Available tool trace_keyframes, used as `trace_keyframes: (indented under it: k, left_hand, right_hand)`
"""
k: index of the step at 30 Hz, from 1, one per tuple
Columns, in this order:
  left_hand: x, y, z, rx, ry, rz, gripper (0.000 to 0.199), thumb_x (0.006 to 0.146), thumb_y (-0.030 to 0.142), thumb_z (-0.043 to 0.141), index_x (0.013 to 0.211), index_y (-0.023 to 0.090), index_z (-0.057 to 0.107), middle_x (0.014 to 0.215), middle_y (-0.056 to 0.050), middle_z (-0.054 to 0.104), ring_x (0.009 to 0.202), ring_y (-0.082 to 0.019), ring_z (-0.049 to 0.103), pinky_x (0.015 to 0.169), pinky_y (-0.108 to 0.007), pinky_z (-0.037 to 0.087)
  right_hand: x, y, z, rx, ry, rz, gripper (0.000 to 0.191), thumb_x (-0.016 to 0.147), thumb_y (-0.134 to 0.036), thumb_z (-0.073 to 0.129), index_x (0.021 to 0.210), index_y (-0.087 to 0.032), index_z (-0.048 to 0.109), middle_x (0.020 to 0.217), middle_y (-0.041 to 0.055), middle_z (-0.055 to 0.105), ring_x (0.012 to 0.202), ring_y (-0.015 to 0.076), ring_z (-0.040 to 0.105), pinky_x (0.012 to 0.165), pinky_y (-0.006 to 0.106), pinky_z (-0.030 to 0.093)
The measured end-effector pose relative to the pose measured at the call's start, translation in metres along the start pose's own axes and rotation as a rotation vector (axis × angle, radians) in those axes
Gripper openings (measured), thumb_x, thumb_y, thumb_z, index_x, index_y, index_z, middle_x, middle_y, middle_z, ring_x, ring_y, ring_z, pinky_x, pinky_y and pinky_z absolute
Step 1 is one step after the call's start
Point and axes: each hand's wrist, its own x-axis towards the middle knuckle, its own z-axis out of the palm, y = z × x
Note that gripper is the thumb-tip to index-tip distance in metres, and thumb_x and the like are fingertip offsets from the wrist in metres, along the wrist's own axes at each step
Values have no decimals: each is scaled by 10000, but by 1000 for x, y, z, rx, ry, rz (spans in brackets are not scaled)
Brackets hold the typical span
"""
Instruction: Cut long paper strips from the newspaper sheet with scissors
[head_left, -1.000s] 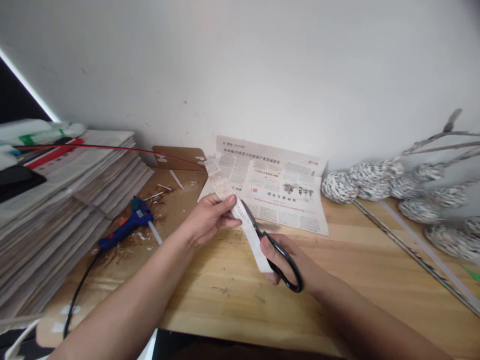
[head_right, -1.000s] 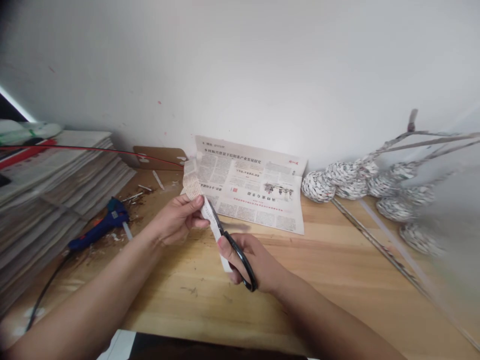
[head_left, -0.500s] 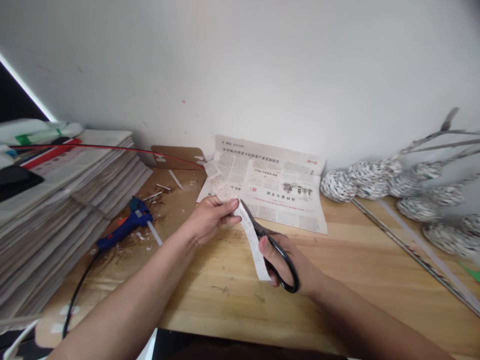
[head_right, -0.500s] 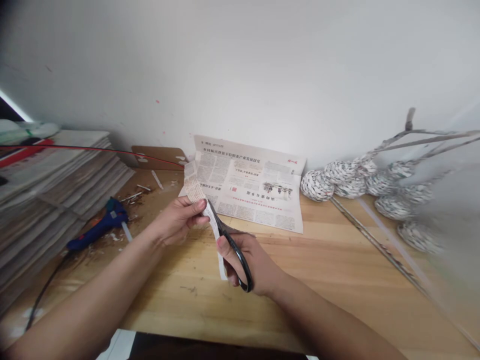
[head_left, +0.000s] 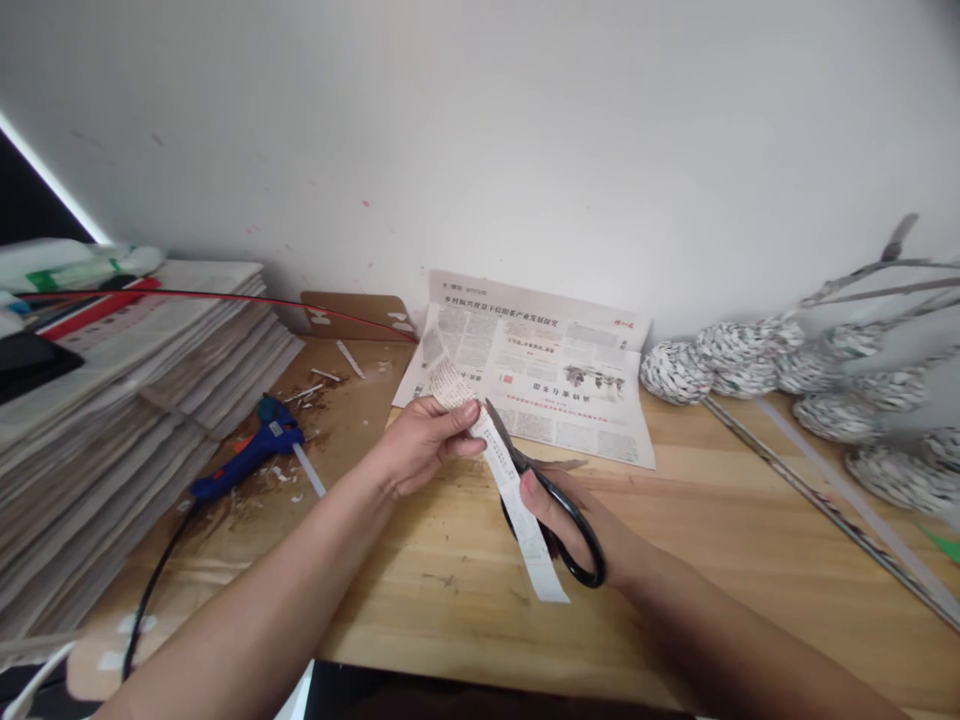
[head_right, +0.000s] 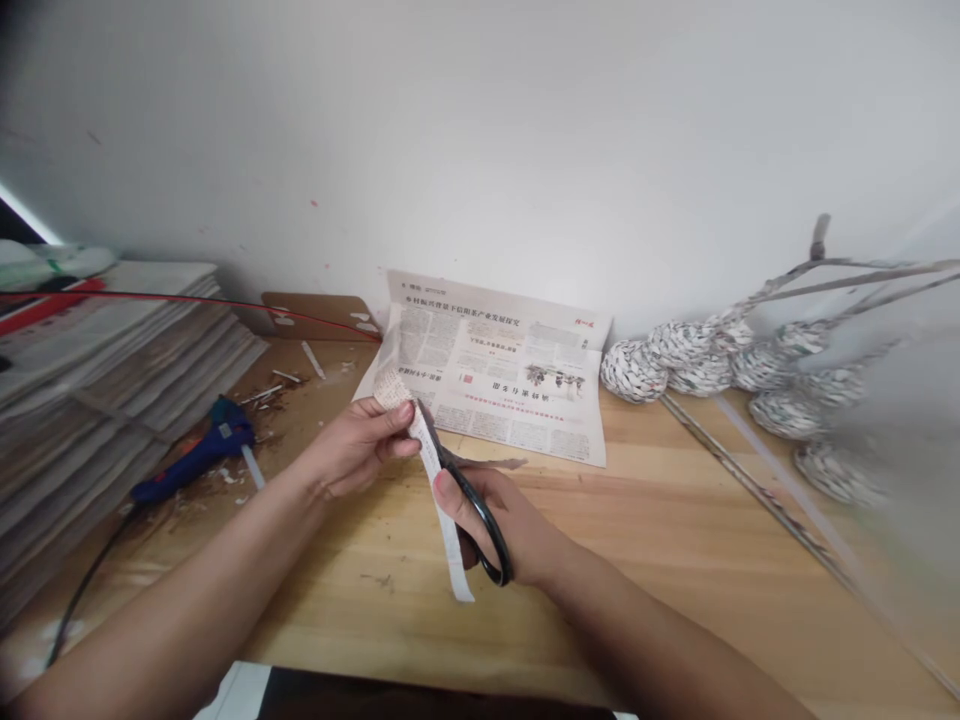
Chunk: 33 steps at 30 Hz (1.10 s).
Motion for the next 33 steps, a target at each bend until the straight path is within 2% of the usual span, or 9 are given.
trace_keyframes:
  k: [5,11,14,17,19,24,29,33]
  left_hand:
    - [-1,2,1,-8,31,-3,331,539,270,983,771,124,799,804,-58,778,674,-118,706,582,-155,605]
    - [-2,3,3,-8,40,6,281,590,224,959,781,109,788,813,-62,773,677,-117,710,587,-152,607]
    - [-2,5,3,-16,44,18,249,679,267,915,816,112,776,770,-52,751,621,-108,696,560,-158,606]
    - [-2,9,3,-28,55,32,270,787,375,833,908,145,761,744,-42,735,558,-121,680,506,-214,613]
    - [-1,8,2,-26,63,42,293,759,393,852,886,149,753,722,-33,727,535,-119,667,474,-211,594]
    - [1,0,4,9,60,54,403,570,394,965,751,92,769,676,-49,722,507,-63,593,430,-109,478]
    - [1,0,4,18,105,116,366,575,367,962,784,118,794,734,-32,751,542,-44,585,477,-107,471]
    - [3,3,1,10,135,151,376,535,323,981,795,130,791,797,-20,761,646,-66,652,585,-123,553]
  right_hand:
    - [0,1,1,-42,-16,14,719,854,-889,350,610,-223,472,496,10,506,448,121,465,435,264,346]
    - [-1,-4,6,-47,25,35,736,777,-949,370,584,-242,444,433,-2,469,387,122,425,393,273,307]
    - [-1,-2,4,-50,14,22,707,799,-914,428,600,-236,450,432,-5,482,385,120,439,393,263,308]
    - [0,-1,2,-36,-16,45,692,800,-903,453,624,-234,462,422,-18,474,368,112,427,382,253,287]
    - [0,-1,1,-18,-15,65,689,793,-908,452,630,-238,451,426,-26,463,372,110,418,385,251,283]
    - [-1,-2,2,19,-37,49,678,792,-898,476,690,-228,484,486,-31,483,444,114,440,452,251,338]
    - [0,2,0,32,-42,20,670,837,-877,434,727,-218,478,608,-34,477,470,97,462,472,253,345]
    - [0,1,-3,0,-37,22,676,867,-868,380,668,-227,465,531,-23,470,472,118,466,466,267,341]
